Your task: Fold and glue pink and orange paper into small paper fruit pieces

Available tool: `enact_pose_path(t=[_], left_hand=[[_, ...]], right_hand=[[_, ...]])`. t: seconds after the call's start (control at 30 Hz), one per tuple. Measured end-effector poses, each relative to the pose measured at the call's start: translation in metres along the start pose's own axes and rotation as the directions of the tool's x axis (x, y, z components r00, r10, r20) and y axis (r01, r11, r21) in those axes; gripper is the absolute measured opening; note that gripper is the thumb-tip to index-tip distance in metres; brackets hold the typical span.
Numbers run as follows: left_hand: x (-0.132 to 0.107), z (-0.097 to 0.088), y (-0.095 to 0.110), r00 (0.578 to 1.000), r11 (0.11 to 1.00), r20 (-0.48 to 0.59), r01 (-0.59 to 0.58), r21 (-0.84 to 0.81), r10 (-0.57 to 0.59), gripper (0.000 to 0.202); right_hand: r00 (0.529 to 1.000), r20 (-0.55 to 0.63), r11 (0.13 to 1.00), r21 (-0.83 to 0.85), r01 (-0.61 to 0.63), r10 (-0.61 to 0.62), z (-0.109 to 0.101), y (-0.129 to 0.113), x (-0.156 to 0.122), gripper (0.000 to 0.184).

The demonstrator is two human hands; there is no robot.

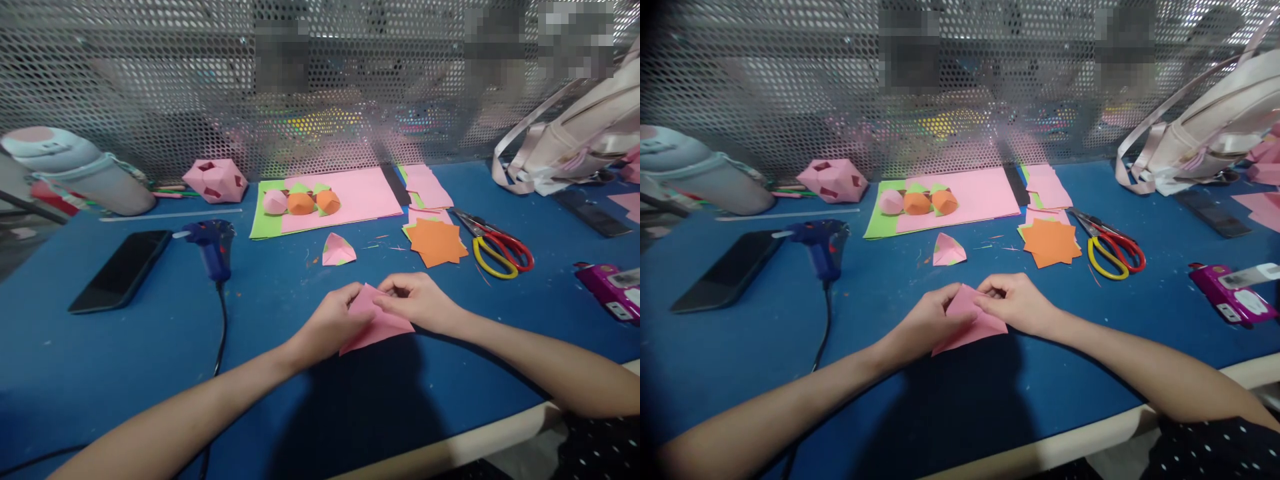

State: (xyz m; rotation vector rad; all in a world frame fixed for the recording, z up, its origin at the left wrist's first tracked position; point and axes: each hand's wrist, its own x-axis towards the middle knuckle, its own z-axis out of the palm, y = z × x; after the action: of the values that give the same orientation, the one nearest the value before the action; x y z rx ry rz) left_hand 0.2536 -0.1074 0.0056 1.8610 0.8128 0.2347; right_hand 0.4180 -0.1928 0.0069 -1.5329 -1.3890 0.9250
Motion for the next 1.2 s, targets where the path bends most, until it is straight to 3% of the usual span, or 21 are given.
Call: enact_pose_path(t=[0.37,0.63,0.87,1.2], left_hand=[[-0.003,0.000,0.007,0.997,0.999,0.071,0.037,0.027,-0.039,0.009],[0.004,-0.006,-0.002,0.996,0.995,-0.012,-0.091,-0.049,0.091,0.014],[0.006,-0.005,-0.008,0.997,0.994,-0.013,-0.071,-0.087,0.070,0.014],[0.005,-0.009,-0.005,0.999,0.974,0.033,-0.033,-0.222,0.041,0.014]], right_hand=[[0.997,-0.003,0.993,-0.085,0.079,-0.079,0.001,-0.002,-0.003,0.008],[1.000,-0.011,1.000,-0.006,0.024,-0.024,0.001,0.009,0.003,0.011],[0.979,-0.017,0.978,-0.059,0.200,-0.202,0.003,0.017,0.006,0.005],[0.876,0.067,0.863,-0.155,0.481,-0.477,-0.004,0.019,0.008,0.020]])
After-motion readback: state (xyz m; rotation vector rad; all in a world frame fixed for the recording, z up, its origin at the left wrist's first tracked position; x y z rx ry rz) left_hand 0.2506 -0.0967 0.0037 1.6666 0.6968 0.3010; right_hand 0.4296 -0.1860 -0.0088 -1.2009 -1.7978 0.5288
